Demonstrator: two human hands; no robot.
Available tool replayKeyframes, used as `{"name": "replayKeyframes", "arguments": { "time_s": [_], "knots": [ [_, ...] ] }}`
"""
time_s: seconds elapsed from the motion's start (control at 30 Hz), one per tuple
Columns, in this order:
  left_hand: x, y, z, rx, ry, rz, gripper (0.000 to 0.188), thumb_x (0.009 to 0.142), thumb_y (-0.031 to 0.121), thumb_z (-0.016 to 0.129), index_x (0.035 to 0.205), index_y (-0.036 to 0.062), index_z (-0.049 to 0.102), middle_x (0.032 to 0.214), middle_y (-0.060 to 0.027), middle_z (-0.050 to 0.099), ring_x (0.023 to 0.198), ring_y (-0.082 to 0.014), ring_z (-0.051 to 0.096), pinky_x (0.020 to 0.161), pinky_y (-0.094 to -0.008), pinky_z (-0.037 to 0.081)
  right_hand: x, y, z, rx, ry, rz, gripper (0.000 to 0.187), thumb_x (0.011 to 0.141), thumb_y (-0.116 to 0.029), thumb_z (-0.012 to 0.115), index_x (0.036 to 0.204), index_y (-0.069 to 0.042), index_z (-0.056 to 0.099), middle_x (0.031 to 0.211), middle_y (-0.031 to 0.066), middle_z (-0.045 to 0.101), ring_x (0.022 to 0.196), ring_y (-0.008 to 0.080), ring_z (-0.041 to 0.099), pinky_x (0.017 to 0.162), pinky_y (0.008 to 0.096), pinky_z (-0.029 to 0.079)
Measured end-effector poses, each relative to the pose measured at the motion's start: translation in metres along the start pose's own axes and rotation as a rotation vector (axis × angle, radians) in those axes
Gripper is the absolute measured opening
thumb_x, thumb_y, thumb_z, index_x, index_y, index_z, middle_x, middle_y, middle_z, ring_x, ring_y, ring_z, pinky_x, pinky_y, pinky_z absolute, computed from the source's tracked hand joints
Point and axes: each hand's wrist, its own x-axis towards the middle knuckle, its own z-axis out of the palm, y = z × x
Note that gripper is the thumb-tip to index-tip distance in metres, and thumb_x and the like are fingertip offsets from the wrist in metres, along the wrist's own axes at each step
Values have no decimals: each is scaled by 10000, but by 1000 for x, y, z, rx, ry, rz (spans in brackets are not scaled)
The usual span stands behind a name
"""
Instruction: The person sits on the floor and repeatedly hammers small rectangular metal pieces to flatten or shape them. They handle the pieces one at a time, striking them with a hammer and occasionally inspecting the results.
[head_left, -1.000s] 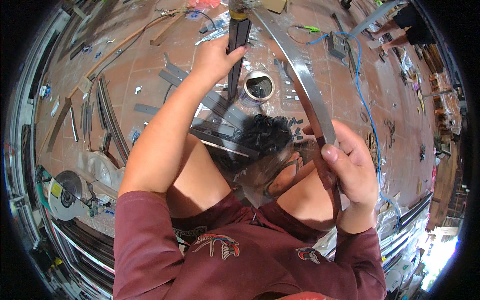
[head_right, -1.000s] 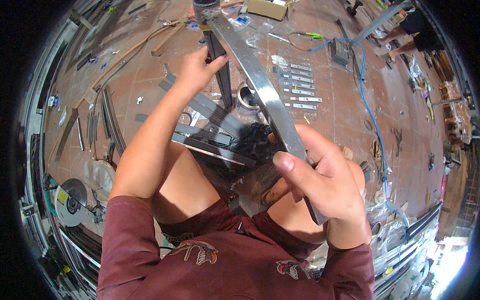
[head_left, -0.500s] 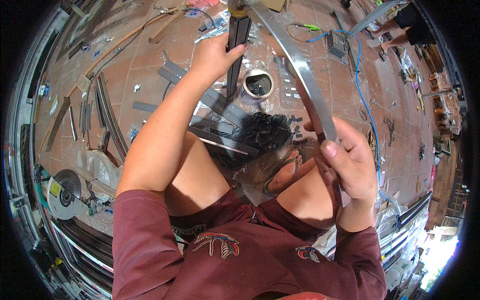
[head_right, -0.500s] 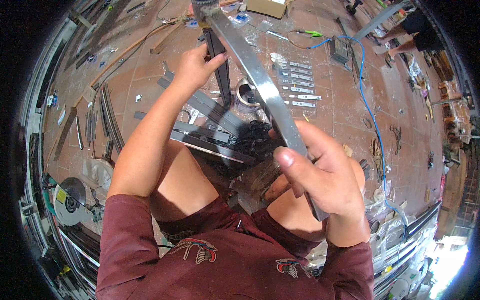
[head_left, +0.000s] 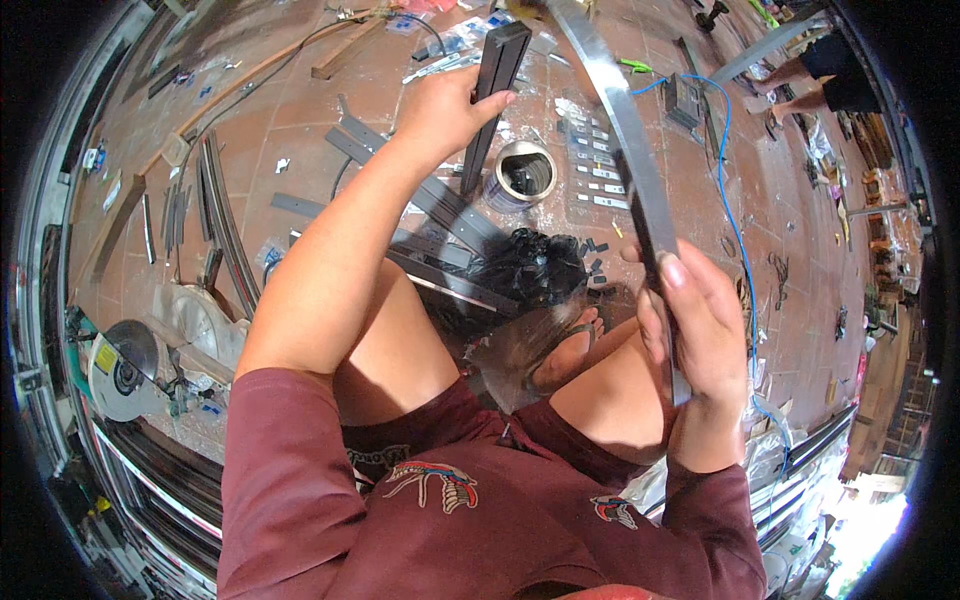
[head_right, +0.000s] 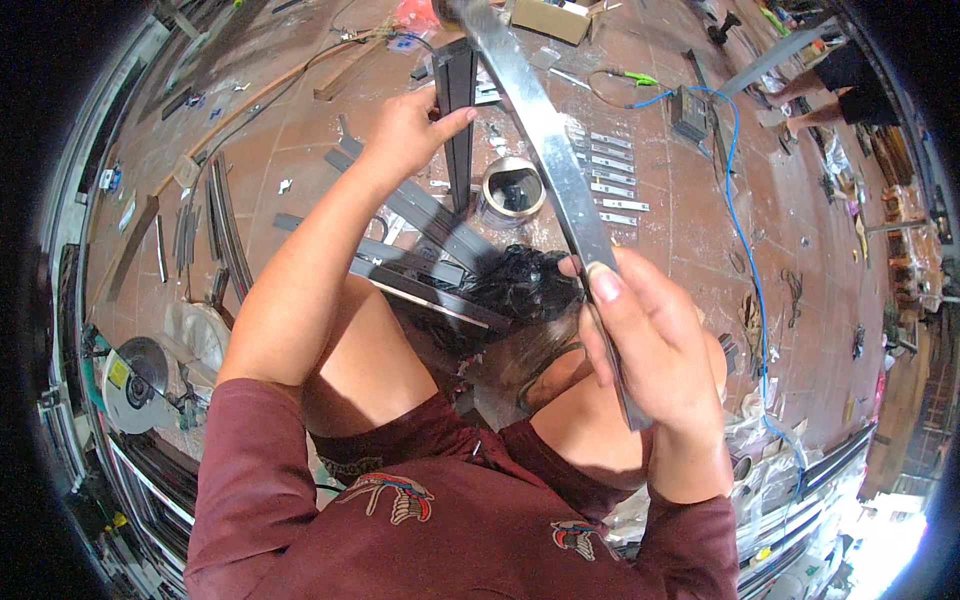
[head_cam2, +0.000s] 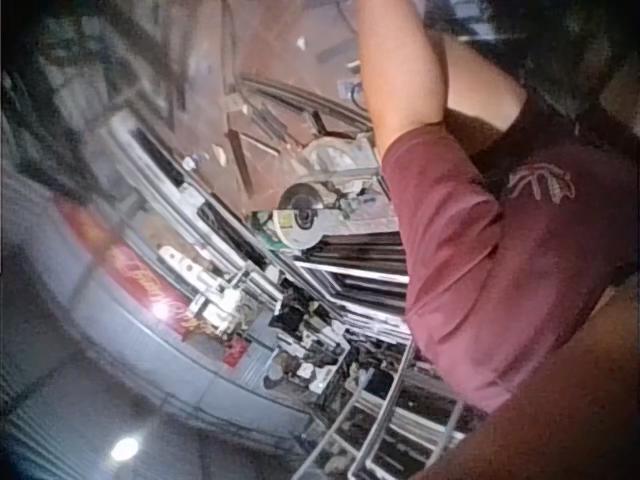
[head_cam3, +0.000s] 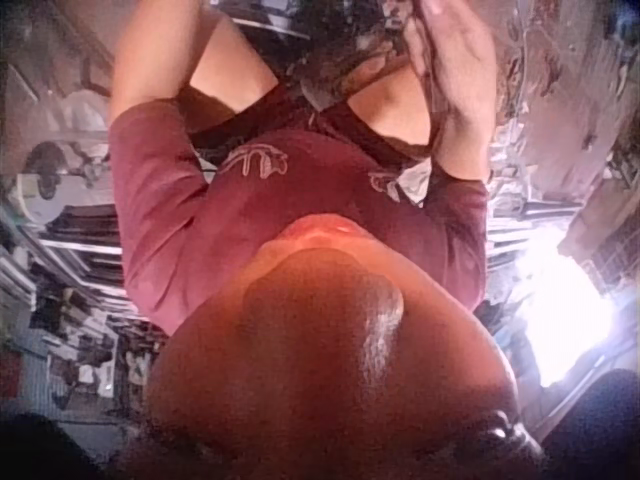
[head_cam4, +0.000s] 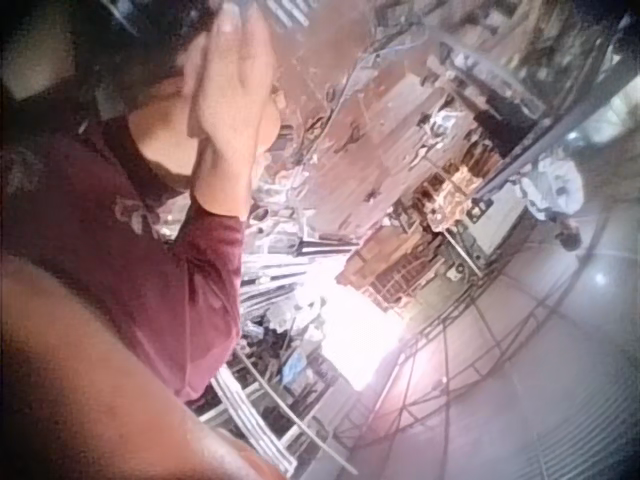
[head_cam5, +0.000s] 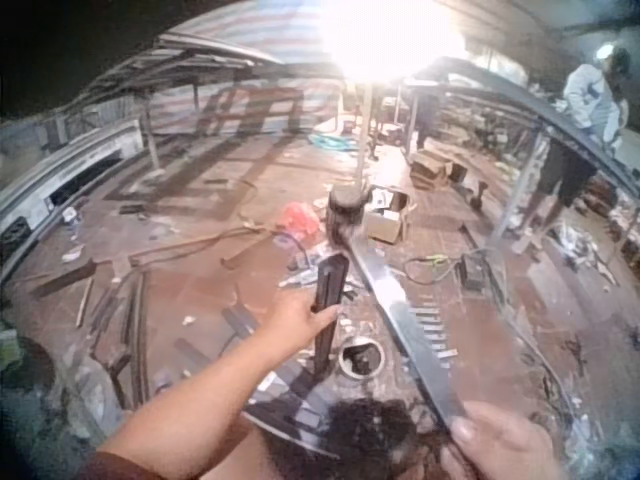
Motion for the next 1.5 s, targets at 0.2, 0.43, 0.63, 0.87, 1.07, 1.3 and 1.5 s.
{"name": "replayKeyframes", "arguments": {
  "time_s": [0.2,0.43,0.63,0.87,1.07,1.3,1.5],
  "knots": [
    [1,-6,4,-15,33,11,456,873,486,720,1018,54,714,849,-174,724,809,-353,707,733,-447,548,-19,-20,4,61,138,-169,524,1041,-376,480,1198,115,574,545,13,491,376,49,375,372,183,256],
    [2,-9,8,-128,67,58,474,869,510,705,954,44,708,835,-178,715,815,-373,698,735,-465,543,2,-3,-1,100,-3,84,415,1066,-316,484,1241,43,596,604,-2,512,443,50,413,437,193,293],
    [1,-11,5,9,58,46,465,877,448,751,1090,36,716,850,-182,738,765,-320,731,704,-411,566,-17,-19,1,124,167,-224,548,1036,-408,482,1201,107,575,514,4,444,365,43,340,354,196,227],
    [-1,-3,1,23,20,59,426,868,424,757,1036,33,722,857,-184,732,781,-324,723,721,-413,557,-1,-7,-5,79,-97,17,390,1072,-296,480,1245,38,582,591,-24,479,466,52,410,456,206,310],
    [-3,-3,2,-36,38,48,413,879,406,754,1016,18,714,832,-183,723,754,-305,712,702,-412,547,-14,-13,2,128,39,-96,480,1041,-344,519,1246,85,588,594,-8,499,425,46,374,408,199,274],
    [-6,2,-5,-71,20,7,458,873,450,752,996,11,713,829,-182,724,750,-312,708,694,-421,539,-12,-9,4,106,117,25,528,1031,-368,526,1252,109,579,569,10,508,407,41,386,399,191,277],
    [-4,4,-8,45,22,-2,488,864,493,746,987,21,718,836,-176,728,755,-320,709,692,-419,535,-9,1,-4,115,45,-38,463,1032,-320,523,1218,99,593,561,6,497,408,47,385,401,189,284]
  ]
}}
